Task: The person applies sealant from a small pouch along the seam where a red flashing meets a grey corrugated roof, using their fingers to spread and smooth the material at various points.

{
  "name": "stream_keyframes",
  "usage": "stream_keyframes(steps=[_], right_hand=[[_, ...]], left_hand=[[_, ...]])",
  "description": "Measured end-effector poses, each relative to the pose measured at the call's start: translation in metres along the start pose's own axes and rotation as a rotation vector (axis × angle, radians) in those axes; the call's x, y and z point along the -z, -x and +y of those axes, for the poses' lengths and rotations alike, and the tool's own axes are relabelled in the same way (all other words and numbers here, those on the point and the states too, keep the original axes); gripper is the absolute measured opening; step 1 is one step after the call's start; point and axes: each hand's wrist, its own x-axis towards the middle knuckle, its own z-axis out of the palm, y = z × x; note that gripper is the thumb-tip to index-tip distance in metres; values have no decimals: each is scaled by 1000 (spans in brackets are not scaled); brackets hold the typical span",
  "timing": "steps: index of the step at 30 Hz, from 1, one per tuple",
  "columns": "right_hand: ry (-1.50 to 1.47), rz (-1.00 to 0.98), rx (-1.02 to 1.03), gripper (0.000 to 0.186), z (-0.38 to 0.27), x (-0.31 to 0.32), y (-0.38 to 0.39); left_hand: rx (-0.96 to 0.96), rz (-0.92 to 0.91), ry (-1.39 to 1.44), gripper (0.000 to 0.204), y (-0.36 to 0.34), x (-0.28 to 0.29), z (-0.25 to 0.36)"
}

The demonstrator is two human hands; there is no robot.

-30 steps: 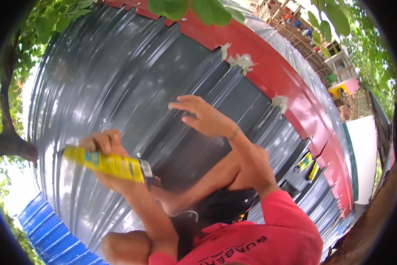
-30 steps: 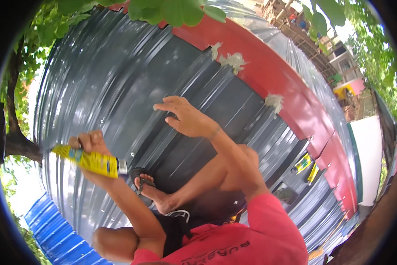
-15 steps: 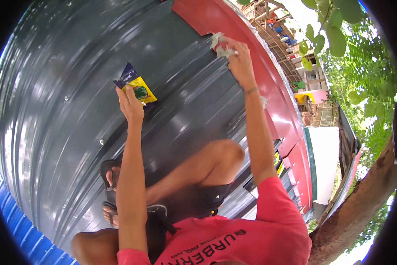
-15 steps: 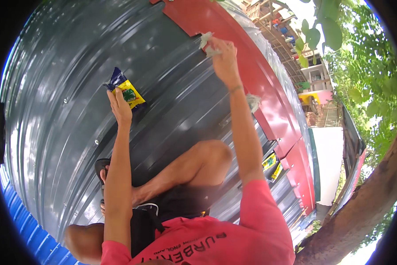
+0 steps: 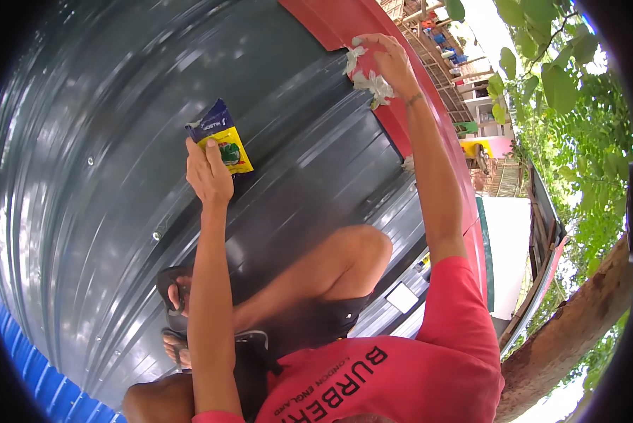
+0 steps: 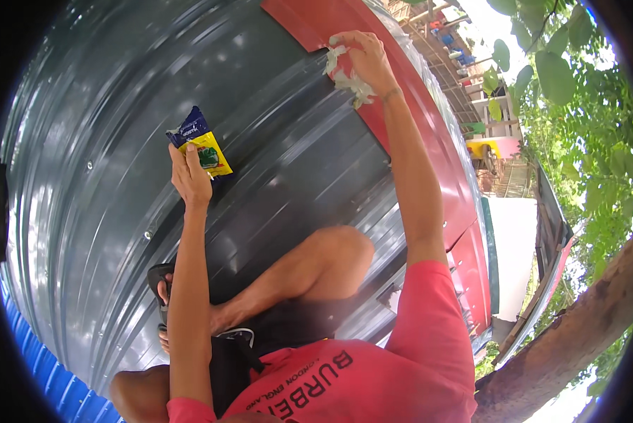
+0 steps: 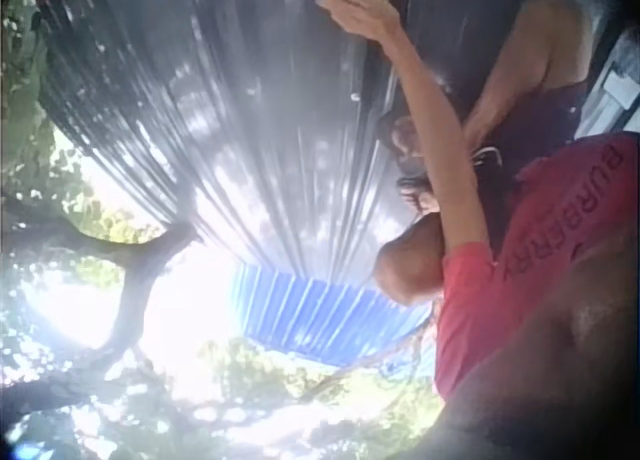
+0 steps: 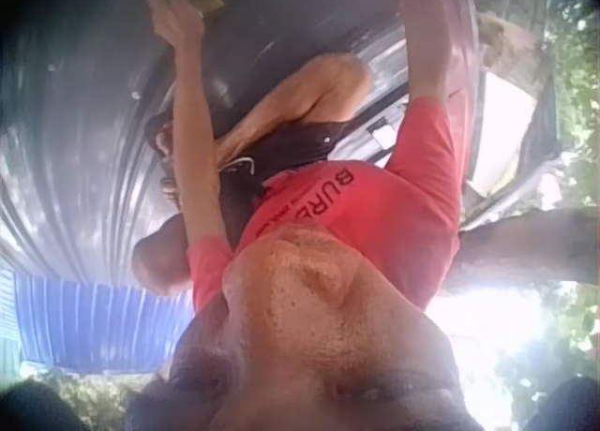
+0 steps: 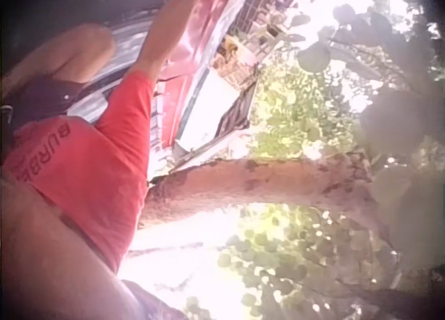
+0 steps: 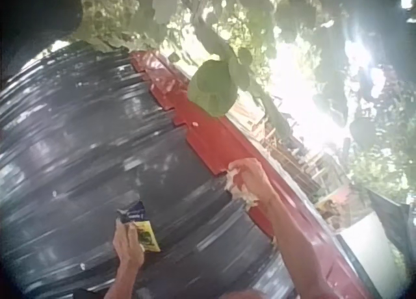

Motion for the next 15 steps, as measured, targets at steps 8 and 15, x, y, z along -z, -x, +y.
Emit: stream_keyframes(steps=[8,15], right_hand=[[-760,292,-235,42,-30,6,82],[-543,37,-47,48,-166,-25,111]], left_hand=[[-110,9,-71,40,4,1,-17],[-146,-95,176,34,-49,39,-78]])
